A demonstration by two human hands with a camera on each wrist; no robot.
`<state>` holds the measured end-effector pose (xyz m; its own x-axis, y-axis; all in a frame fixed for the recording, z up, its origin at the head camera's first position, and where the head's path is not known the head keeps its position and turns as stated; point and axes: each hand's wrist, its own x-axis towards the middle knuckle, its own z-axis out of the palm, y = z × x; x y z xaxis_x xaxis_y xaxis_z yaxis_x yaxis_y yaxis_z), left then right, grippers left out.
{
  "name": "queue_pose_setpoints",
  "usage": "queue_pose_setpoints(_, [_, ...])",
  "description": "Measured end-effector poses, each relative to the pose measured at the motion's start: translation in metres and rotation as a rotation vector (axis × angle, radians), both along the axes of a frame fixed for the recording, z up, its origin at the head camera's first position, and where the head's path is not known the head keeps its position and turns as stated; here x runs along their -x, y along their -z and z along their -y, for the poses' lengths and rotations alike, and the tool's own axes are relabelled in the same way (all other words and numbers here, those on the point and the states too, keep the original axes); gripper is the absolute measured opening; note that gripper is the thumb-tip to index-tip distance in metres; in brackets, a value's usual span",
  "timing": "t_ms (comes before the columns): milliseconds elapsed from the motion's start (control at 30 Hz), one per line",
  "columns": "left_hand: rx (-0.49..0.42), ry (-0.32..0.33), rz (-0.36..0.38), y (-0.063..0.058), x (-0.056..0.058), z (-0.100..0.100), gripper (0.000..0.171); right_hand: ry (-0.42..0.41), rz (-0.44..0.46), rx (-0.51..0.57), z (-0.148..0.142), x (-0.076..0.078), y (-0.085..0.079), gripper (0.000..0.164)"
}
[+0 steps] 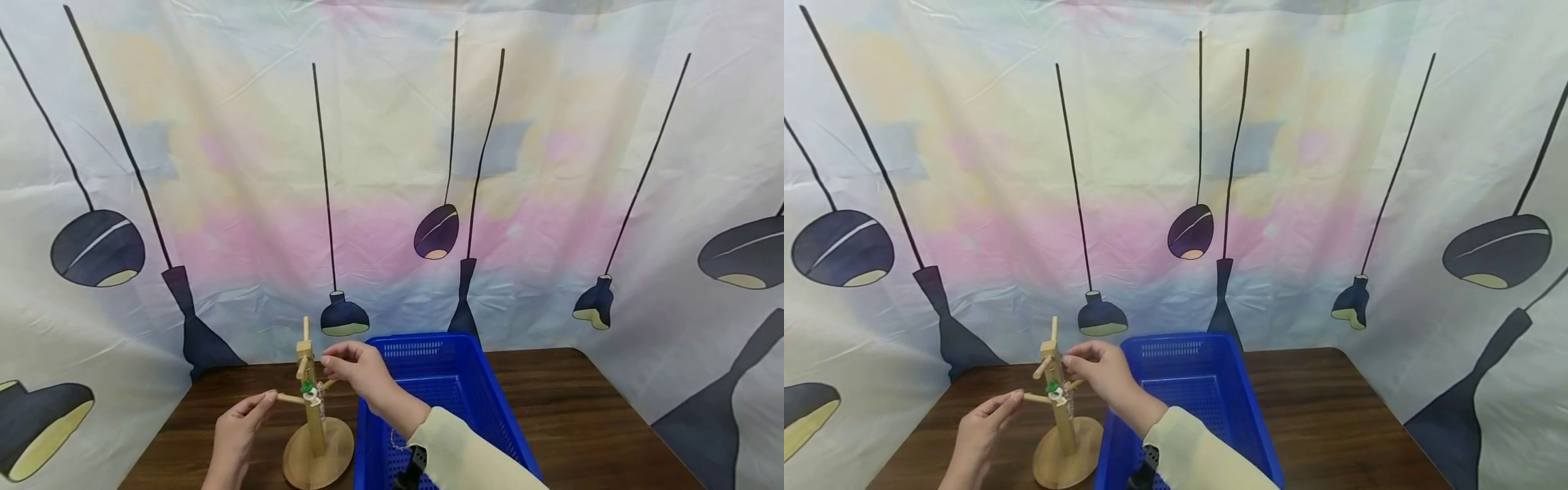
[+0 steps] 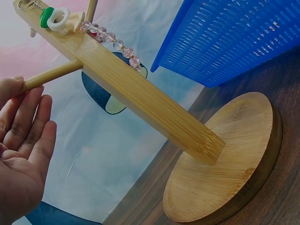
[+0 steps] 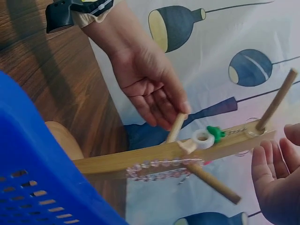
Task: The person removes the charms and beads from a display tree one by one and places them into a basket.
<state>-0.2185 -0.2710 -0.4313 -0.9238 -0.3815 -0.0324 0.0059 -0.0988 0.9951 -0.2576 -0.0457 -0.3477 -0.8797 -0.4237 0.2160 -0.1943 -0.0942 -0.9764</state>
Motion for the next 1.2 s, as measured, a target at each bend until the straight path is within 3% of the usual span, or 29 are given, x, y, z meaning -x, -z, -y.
queue_pose_setpoints(200, [0.038,-0.001,0.027,0.0,-0.001,0.001,0.029,0.035,0.035,0.019,0.008,0.002,0.009,0.024])
queue_pose_setpoints(667, [0.047,-0.007,0.002,0.001,-0.001,0.0,0.022,0.08,0.063,0.036,0.022,0.003,0.014,0.019])
queue_pose_setpoints(900, [0.035,-0.003,-0.004,0.001,0.0,0.0,0.03,0.115,0.074,0.02,0.027,0.002,0.014,0.017])
queue_pose_setpoints(1200, [0.026,0.008,-0.002,0.002,0.001,0.0,0.029,0.136,0.062,0.01,0.029,0.003,0.013,0.014])
